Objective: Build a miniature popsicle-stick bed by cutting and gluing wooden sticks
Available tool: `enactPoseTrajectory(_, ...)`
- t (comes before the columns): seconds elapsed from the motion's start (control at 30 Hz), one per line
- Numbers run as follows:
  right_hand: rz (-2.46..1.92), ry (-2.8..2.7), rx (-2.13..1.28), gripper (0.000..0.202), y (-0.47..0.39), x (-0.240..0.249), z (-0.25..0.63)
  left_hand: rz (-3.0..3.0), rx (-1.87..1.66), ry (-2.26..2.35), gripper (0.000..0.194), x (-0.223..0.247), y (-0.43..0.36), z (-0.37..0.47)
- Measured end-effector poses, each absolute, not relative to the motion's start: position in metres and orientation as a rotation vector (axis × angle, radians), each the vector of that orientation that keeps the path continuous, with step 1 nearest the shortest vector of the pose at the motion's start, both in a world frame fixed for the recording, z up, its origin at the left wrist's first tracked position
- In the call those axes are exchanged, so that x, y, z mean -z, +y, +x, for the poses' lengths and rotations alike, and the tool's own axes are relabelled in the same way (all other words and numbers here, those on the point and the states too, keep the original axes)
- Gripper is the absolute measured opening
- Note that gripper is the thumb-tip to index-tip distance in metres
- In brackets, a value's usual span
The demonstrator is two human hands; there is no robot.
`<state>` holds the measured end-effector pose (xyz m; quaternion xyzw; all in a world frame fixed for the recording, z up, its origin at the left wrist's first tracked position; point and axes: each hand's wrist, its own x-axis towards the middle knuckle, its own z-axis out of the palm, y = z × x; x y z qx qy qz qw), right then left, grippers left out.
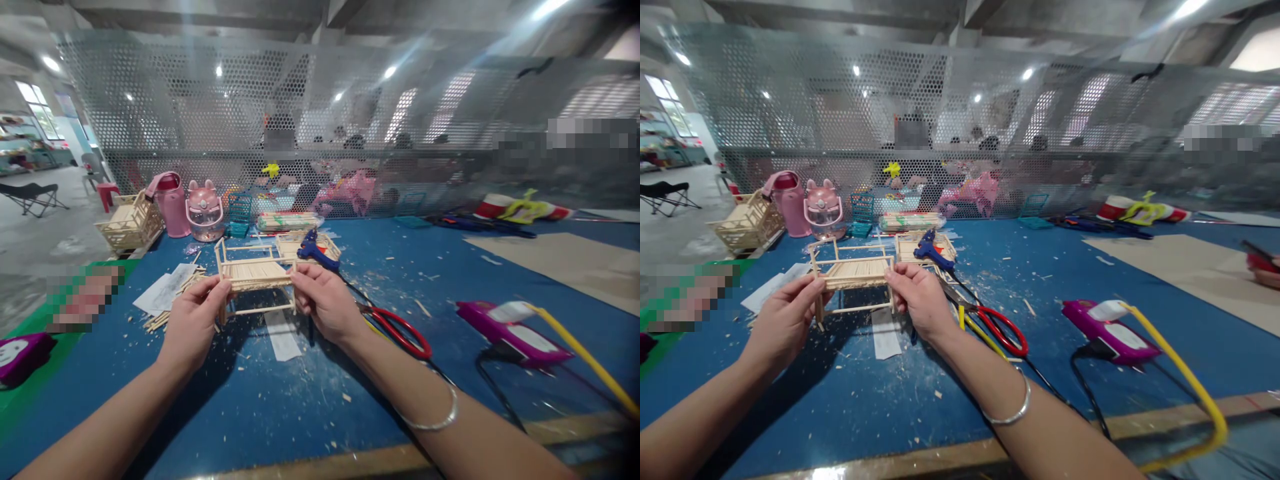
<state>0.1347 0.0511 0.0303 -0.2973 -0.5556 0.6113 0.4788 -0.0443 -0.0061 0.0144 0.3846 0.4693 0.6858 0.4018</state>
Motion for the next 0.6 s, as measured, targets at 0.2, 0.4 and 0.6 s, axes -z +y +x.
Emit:
enactPoseTrajectory(0.2, -0.75, -1.342, -1.489, 0.025, 0.0505, -0.0317, 0.1341, 1.003, -1.72, 1.191, 0.03, -0.0124, -0.0065, -0.0457)
enactPoseTrajectory(0.4, -0.773, -1.33, -1.457, 0.029, 0.0503, -0.0332, 0.1337, 0.884, -1.739, 1.069, 0.032, -0.0175, -0.0083, -0.0433)
enactPoseTrajectory(0.6, -0.804, -1.337, -1.448, 0.029, 0.0506, -0.0338, 0.1343, 0.895, -1.743, 1.128, 0.033, -0.0173, -0.0085, -0.0429)
